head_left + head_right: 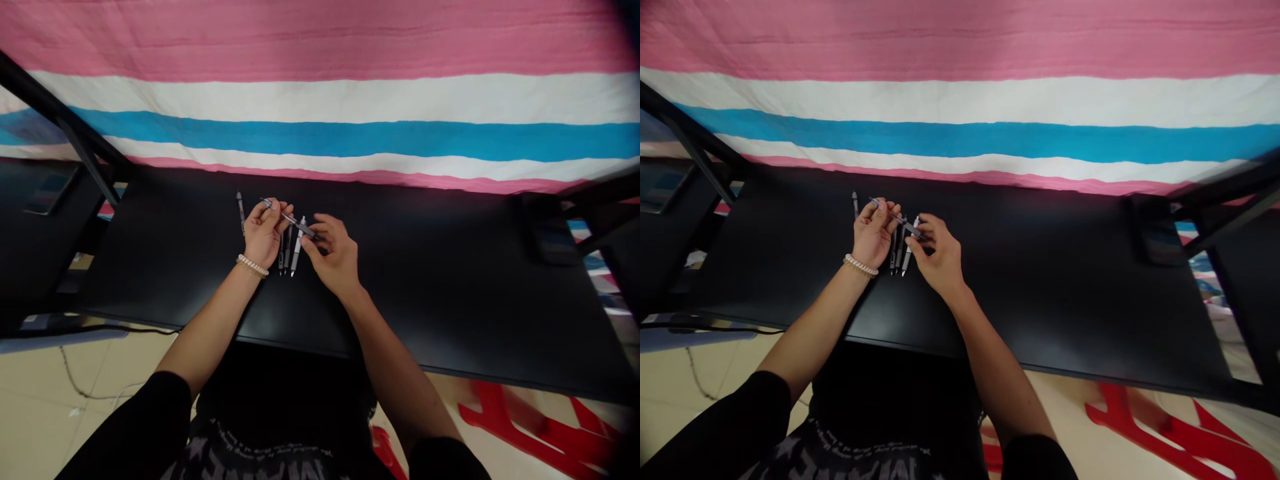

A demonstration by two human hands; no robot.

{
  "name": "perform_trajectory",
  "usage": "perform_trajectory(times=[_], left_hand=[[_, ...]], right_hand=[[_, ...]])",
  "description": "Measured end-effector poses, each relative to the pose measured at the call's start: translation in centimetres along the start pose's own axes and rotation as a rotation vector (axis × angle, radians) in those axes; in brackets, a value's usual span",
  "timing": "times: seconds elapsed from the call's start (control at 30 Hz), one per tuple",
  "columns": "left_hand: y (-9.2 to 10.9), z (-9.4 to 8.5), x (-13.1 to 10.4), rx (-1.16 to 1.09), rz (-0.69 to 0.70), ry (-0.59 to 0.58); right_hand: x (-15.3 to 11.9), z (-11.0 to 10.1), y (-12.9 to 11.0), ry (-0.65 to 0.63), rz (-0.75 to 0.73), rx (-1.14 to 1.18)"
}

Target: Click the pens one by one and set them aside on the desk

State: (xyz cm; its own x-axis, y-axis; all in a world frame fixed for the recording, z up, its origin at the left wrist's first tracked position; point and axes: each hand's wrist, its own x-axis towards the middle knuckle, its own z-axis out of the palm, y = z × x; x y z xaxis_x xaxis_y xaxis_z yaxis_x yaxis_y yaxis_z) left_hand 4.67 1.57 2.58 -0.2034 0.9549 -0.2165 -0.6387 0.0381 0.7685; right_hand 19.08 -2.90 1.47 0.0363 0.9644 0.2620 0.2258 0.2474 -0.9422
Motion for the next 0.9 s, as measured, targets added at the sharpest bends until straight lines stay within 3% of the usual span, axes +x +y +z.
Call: perform_trajectory(times=[0.1,0.4,0.57,0.73,0.9], left_hand=[[0.0,0.1,-0.1,-0.006,-0.002,-0.008],[0.1,-0.1,0.0,0.009,-0.004,-0.012],[0.5,-0.1,0.0,0.023,-0.046,-0.09],[3.7,-0.1,0.0,0.0,-0.113,-0.103],[8.7,-2.4,0.4,-0.083,-0.1,-0.047]], right_hand=[[0.1,0.0,0.0,-0.047,0.034,0.009],[0.0,0.0,-0.1,-0.034,0.049,-0.006],[0.1,-0.2,-0.5,-0.185,0.14,0.036],[0.3,-0.4,-0.4,-0.141,0.085,-0.05],[0.5,-0.7,-0.2,-0.079,0.041,-0.106]])
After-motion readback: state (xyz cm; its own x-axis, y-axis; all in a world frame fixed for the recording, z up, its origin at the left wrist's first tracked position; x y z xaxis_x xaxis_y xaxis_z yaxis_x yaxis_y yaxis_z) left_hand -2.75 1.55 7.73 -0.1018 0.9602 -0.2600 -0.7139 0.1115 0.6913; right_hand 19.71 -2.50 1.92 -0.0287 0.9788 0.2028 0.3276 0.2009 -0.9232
